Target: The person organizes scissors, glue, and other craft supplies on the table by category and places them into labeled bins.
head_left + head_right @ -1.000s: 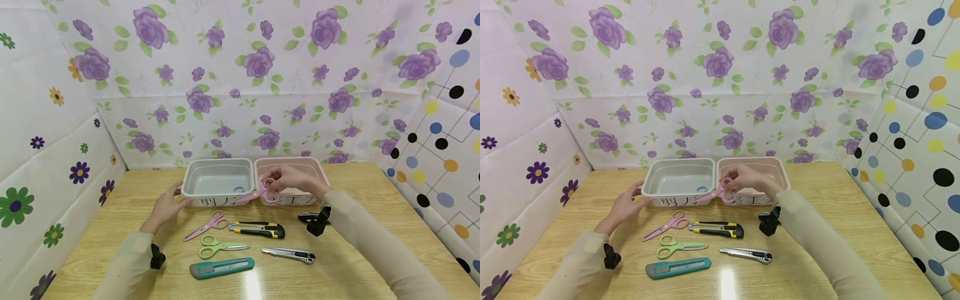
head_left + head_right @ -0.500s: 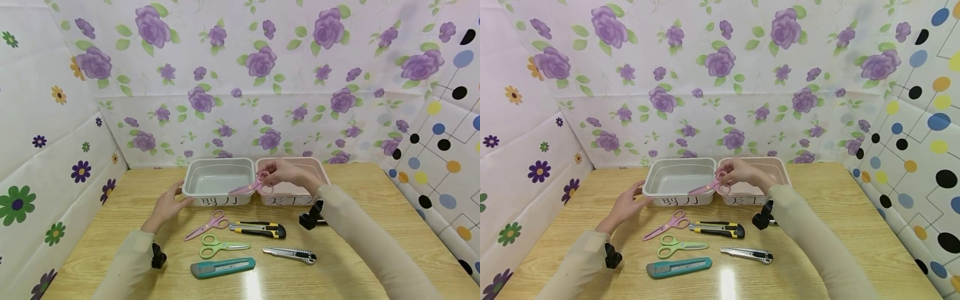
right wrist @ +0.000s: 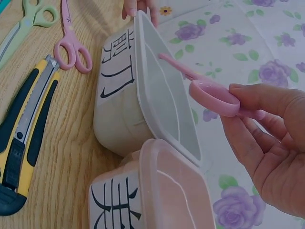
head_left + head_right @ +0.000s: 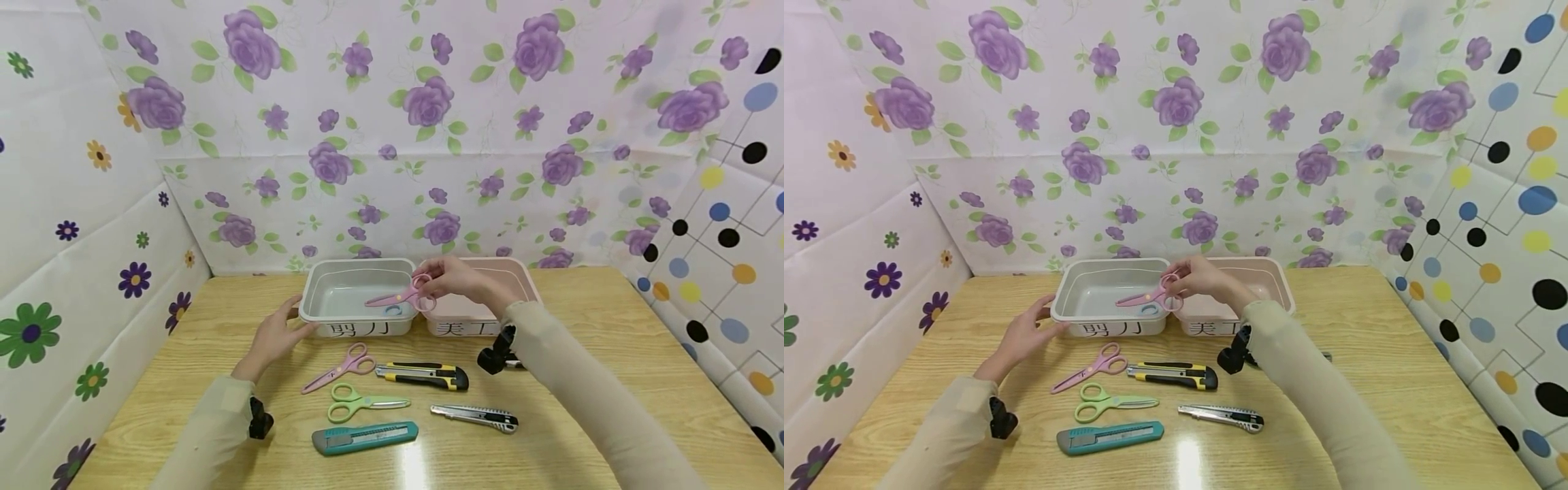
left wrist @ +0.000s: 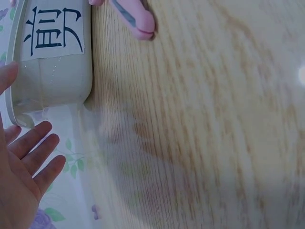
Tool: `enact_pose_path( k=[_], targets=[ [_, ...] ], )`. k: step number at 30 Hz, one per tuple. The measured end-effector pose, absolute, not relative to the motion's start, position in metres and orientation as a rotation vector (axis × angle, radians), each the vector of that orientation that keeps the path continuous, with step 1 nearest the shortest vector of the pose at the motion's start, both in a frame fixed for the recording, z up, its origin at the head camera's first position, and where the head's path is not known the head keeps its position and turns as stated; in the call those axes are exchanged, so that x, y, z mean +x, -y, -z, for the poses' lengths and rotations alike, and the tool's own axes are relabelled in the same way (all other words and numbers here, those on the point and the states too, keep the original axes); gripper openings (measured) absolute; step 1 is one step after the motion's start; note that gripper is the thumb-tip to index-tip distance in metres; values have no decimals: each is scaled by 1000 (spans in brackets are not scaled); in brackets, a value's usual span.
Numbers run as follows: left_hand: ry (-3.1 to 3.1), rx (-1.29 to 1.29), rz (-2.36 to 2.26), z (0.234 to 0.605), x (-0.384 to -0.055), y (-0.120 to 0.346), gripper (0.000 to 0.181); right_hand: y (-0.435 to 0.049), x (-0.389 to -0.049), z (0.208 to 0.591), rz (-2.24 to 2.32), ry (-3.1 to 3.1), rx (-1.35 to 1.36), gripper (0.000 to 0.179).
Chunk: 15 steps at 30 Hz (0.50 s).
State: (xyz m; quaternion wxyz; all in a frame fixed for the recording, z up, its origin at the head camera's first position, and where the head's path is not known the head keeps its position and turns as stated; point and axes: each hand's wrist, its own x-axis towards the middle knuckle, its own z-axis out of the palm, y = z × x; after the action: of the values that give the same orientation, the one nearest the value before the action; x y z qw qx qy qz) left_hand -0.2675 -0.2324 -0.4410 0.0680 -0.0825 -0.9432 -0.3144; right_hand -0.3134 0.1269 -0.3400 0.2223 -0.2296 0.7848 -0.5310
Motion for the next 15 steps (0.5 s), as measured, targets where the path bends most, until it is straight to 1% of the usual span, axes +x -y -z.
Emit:
enact_pose_path(
  k=[10,15],
  targets=[
    [2837,-247,973,440,-267,232,81,-116,-320,347,1534,-2210,-519,37],
    [2844,-246,962,440,-267,232,80,-111,-324,350,1565,-2244,-477,36]
  ],
)
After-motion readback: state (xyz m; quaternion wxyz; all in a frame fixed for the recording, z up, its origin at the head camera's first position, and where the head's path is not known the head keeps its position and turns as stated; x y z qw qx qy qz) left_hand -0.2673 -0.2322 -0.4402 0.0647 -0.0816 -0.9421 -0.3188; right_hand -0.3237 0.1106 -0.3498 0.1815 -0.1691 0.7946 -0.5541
